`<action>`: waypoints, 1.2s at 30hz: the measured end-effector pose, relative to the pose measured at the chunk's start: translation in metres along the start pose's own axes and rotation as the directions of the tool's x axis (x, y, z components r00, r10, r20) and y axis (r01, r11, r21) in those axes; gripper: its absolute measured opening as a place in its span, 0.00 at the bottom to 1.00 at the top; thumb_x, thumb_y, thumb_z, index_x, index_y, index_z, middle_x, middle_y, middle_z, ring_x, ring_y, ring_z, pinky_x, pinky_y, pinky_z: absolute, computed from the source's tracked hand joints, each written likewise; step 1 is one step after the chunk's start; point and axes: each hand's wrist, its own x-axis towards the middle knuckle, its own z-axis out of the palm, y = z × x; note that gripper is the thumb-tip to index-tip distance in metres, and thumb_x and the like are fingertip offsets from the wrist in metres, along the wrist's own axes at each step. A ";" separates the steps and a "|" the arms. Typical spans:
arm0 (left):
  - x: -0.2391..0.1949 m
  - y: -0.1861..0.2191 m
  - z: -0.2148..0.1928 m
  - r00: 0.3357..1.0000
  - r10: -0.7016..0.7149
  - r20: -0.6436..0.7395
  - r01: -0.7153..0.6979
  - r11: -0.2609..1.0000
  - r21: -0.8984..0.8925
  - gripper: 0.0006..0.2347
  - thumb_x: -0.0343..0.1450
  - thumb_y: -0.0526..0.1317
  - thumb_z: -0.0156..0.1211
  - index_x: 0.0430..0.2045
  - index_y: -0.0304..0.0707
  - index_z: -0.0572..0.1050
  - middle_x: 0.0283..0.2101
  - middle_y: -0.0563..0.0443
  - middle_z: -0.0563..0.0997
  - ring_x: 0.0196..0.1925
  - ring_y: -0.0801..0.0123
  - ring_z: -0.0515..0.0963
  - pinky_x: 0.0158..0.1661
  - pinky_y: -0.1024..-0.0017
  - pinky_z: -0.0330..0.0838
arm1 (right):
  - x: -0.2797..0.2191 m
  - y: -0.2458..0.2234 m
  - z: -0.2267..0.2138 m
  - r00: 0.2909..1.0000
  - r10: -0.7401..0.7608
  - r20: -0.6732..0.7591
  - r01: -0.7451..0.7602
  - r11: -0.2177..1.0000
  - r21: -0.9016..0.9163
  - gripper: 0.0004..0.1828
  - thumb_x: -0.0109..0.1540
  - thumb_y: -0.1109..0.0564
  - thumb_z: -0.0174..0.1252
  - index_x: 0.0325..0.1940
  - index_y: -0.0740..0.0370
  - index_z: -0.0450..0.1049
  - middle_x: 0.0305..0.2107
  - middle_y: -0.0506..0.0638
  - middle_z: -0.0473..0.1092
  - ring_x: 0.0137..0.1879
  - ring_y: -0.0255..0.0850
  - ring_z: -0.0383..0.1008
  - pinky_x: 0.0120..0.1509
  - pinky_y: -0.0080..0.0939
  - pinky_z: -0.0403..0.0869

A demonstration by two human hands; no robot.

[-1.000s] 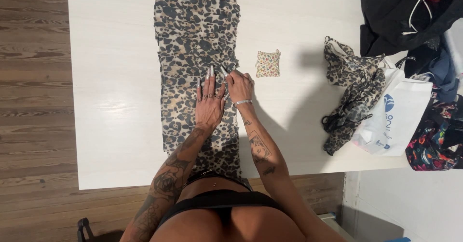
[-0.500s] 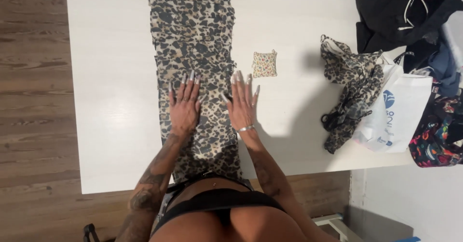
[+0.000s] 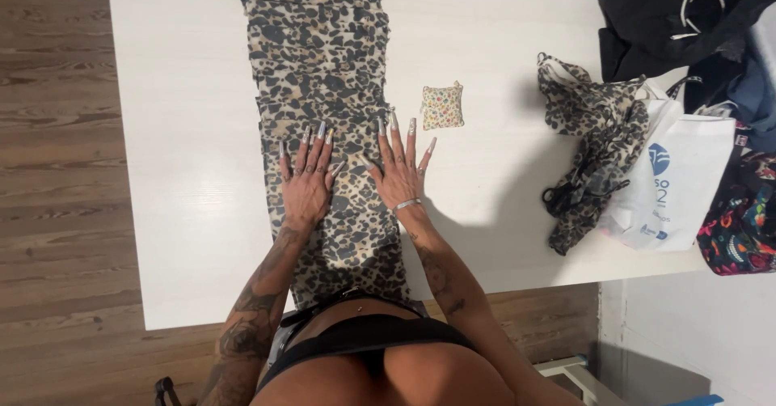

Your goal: The person aligns a long piece of leopard-print fabric on a white table. They repeatedly pick up pins from a small pin cushion and insert them into the fabric to secure it in place.

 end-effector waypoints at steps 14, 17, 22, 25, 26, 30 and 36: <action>0.036 0.037 -0.034 0.996 0.076 0.052 -0.070 0.993 -0.097 0.29 0.94 0.53 0.41 0.98 0.67 0.53 0.99 0.65 0.53 0.98 0.56 0.52 0.87 0.27 0.40 | 0.020 0.011 0.005 0.892 0.333 -0.306 -0.033 0.723 0.690 0.30 0.80 0.52 0.65 0.86 0.58 0.70 0.78 0.59 0.66 0.85 0.62 0.71 0.84 0.61 0.74; 0.030 0.045 0.002 0.990 0.119 0.081 -0.111 0.988 -0.107 0.29 0.94 0.53 0.41 0.97 0.67 0.54 0.98 0.66 0.54 0.98 0.56 0.53 0.87 0.25 0.41 | 0.027 0.030 0.045 0.863 0.505 -0.007 -0.199 0.352 0.915 0.21 0.80 0.55 0.68 0.77 0.61 0.80 0.63 0.60 0.79 0.67 0.56 0.87 0.66 0.51 0.91; 0.039 0.048 0.027 0.991 0.120 0.052 -0.116 0.991 -0.070 0.29 0.93 0.52 0.45 0.97 0.68 0.55 0.97 0.68 0.55 0.98 0.59 0.52 0.87 0.25 0.41 | 0.069 0.058 0.068 0.817 0.461 0.347 -0.462 0.164 0.871 0.25 0.73 0.43 0.80 0.72 0.47 0.84 0.54 0.47 0.87 0.56 0.40 0.94 0.53 0.42 0.94; 0.041 0.043 0.036 0.992 0.118 0.039 -0.116 0.992 -0.051 0.29 0.93 0.53 0.45 0.96 0.66 0.57 0.97 0.66 0.56 0.98 0.59 0.51 0.87 0.26 0.40 | 0.083 0.061 0.055 0.875 0.321 0.363 -0.440 0.209 0.874 0.25 0.76 0.37 0.69 0.71 0.51 0.82 0.48 0.52 0.90 0.50 0.42 0.95 0.37 0.38 0.87; 0.039 0.043 0.035 0.991 0.124 0.051 -0.121 0.991 -0.055 0.29 0.93 0.52 0.45 0.96 0.65 0.56 0.97 0.65 0.56 0.98 0.58 0.51 0.87 0.26 0.40 | 0.080 0.055 0.043 0.872 0.324 0.368 -0.444 0.203 0.873 0.26 0.76 0.38 0.68 0.71 0.55 0.82 0.48 0.55 0.90 0.48 0.43 0.94 0.37 0.37 0.82; 0.037 0.045 0.034 0.991 0.113 0.075 -0.108 0.992 -0.065 0.29 0.93 0.52 0.44 0.97 0.65 0.55 0.97 0.64 0.57 0.98 0.59 0.52 0.88 0.27 0.40 | 0.070 0.044 0.012 0.834 0.376 0.404 -0.533 0.355 0.768 0.18 0.78 0.39 0.67 0.63 0.51 0.87 0.47 0.49 0.88 0.48 0.40 0.90 0.42 0.36 0.79; 0.040 0.044 0.040 0.991 0.108 0.081 -0.101 0.991 -0.089 0.29 0.93 0.52 0.44 0.97 0.65 0.54 0.98 0.64 0.54 0.99 0.58 0.48 0.88 0.25 0.38 | 0.063 0.041 0.018 0.897 0.316 0.309 -0.442 0.649 0.619 0.23 0.78 0.32 0.64 0.59 0.50 0.90 0.43 0.51 0.88 0.50 0.49 0.92 0.49 0.52 0.85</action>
